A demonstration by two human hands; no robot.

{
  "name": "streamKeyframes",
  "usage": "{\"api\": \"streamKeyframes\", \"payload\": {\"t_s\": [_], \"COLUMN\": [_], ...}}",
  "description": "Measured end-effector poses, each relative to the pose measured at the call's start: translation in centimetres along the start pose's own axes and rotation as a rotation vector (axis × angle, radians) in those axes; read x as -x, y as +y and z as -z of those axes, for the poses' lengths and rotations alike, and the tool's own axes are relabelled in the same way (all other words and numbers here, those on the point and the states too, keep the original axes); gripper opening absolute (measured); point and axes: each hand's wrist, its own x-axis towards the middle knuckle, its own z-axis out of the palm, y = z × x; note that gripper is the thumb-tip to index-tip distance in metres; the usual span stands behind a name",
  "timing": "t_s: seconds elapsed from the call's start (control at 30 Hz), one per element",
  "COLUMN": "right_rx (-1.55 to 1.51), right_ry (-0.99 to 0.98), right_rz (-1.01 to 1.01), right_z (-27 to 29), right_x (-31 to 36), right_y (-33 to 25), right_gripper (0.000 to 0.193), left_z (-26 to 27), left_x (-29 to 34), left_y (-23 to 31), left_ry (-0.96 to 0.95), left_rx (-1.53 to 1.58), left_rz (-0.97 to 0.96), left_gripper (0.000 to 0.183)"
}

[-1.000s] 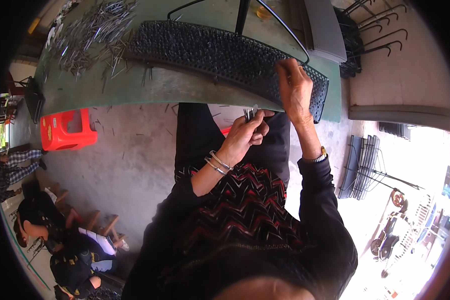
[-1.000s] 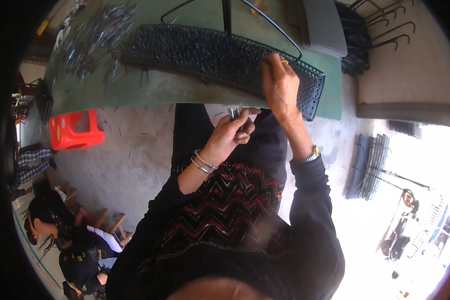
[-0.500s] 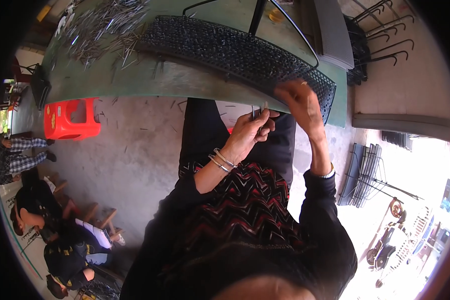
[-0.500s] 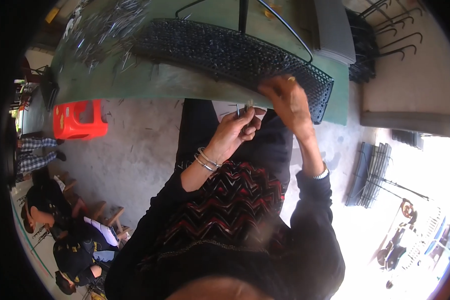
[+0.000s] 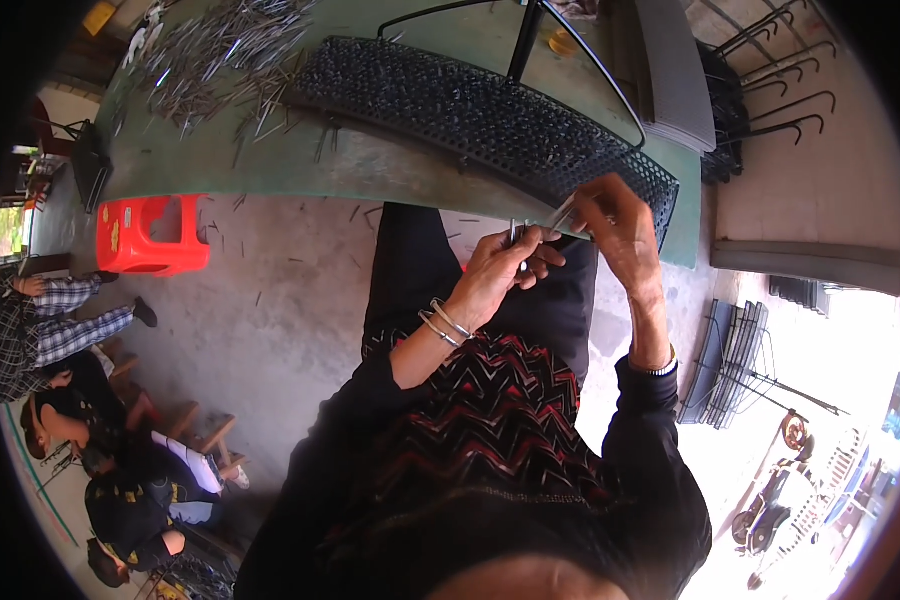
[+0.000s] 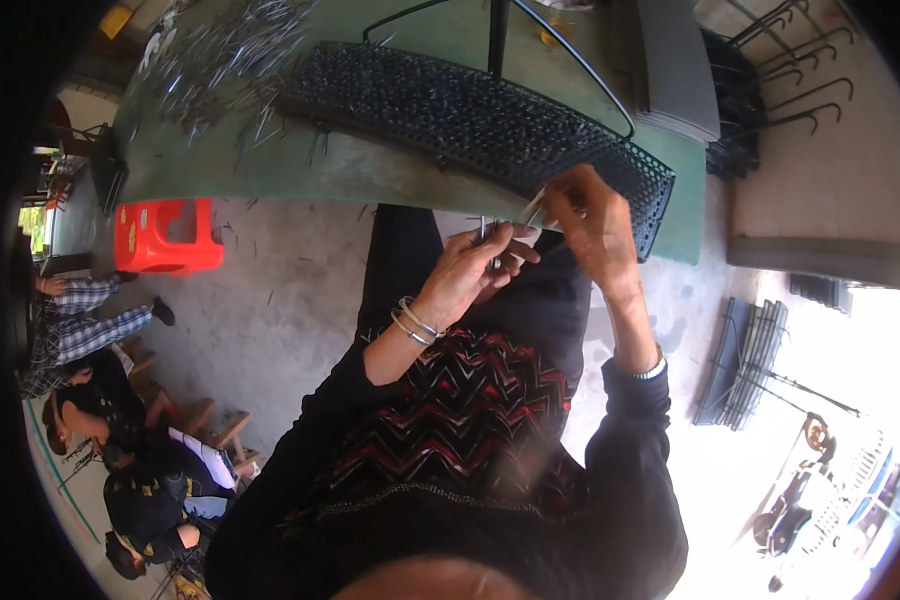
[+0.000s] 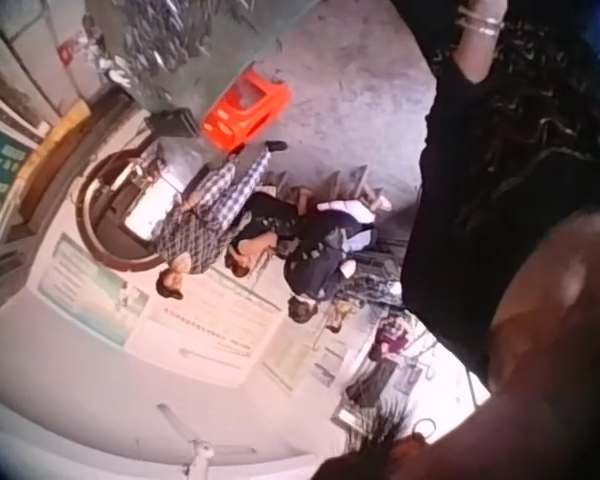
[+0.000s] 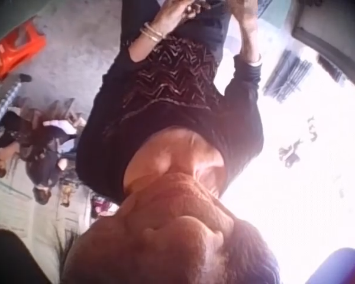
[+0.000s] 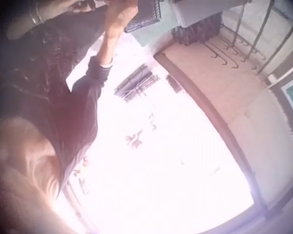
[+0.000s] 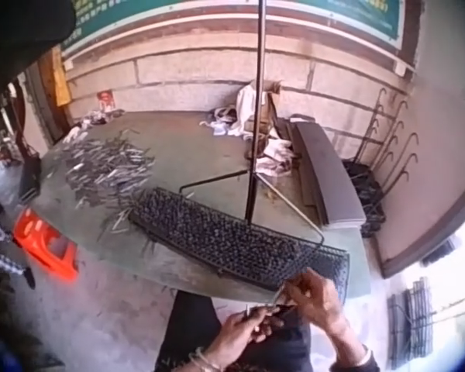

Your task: Inserting small metal pins into a black mesh grid as part of a manual assembly process.

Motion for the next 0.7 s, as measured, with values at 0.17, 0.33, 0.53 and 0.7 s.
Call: {"api": "streamKeyframes", "payload": {"t_s": [0.17,0.33,0.53,0.7], "right_rx": [0.199,0.288,0.326,0.343], "right_ry": [0.339,0.424,0.365,0.28], "right_rz": [0.165,0.29,0.314,0.357], "right_z": [-0.6,-1.4,-0.9,-0.2], "right_x": [-1.8,-3.6,-3.9,-4.3], "right_y": [0.0,1.6,1.3,1.0], "right_gripper": [0.009,0.008,0.006,0.006], "left_z": [0.7,-0.1,-0.2,0.2], "left_x": [-0.2,0.3,0.4,0.7], "left_y": [-0.3,-0.1,-0.5,-0.5], "left_ry": [0.02,0.043,0.061,0.023], "left_rx": [-0.022,0.023,0.014,0.001], "left_rz": [0.024,0.066,0.064,0.07], "left_gripper": [0.038,0.04,0.044,0.044]}}
